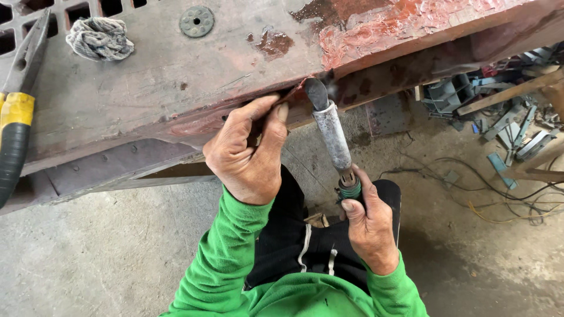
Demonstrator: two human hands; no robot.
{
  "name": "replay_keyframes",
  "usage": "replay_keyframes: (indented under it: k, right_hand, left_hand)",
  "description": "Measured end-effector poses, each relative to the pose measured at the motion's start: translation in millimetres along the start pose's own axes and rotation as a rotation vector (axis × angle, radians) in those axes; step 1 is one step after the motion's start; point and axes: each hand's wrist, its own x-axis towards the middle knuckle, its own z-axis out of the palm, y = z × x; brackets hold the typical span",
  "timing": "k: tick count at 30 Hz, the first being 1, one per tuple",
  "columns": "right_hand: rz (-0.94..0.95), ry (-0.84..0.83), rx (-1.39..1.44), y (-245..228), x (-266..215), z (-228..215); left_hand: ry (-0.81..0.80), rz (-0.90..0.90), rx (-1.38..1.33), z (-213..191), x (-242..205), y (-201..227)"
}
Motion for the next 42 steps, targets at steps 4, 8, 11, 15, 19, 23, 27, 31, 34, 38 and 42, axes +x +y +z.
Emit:
replay_keyframes:
  k: [4, 8, 11, 15, 19, 23, 27, 31, 34, 38, 42]
  right_hand:
    - [0.050, -0.059, 0.100, 2.0, 2.1, -8.2]
    - [0.054, -0.110, 0.158, 4.0, 4.0, -14.9]
    - [0.034, -0.110, 0.114, 2.9, 2.7, -14.0]
    - [0.013, -0.090, 0.061, -2.6, 0.2, -11.4]
    - [-0.003, -0.090, 0.004, -11.0, -0.6, -11.8]
    - [-0.016, -0.050, -0.082, -20.5, -5.6, -12.6]
    - [-0.032, -0.025, -0.123, -26.2, -8.4, -11.0]
    - [-0.120, -0.010, -0.195, -18.3, -1.6, -9.2]
    - [-0.307, 0.023, -0.223, -6.5, 6.8, -6.6]
    - [-0.124, 0.010, -0.181, 11.0, 14.3, -0.1]
    - [-0.282, 0.033, -0.127, 26.3, 21.9, 10.6]
  left_hand:
    - [0.012, -0.092, 0.017, -1.9, 0.6, 4.4]
    - [0.019, -0.015, 0.082, -3.2, 2.9, 6.4]
    - [0.006, 0.035, 0.109, -3.9, 3.5, 7.0]
    - [0.015, 0.048, 0.140, -4.2, 3.9, 5.8]
    - [0.004, 0.025, 0.129, -4.7, 3.0, 4.9]
    - [0.008, 0.039, 0.114, -2.9, 1.4, 3.8]
    - [0.013, 0.020, 0.086, -3.2, 1.5, 4.3]
    - [0.011, 0.013, 0.099, -3.3, 1.8, 5.2]
    - [0.008, -0.029, 0.038, -2.6, 2.6, 5.6]
    - [0.012, -0.025, 0.036, -0.6, 3.2, 6.0]
    - [0.037, -0.009, 0.095, 1.2, 2.8, 7.5]
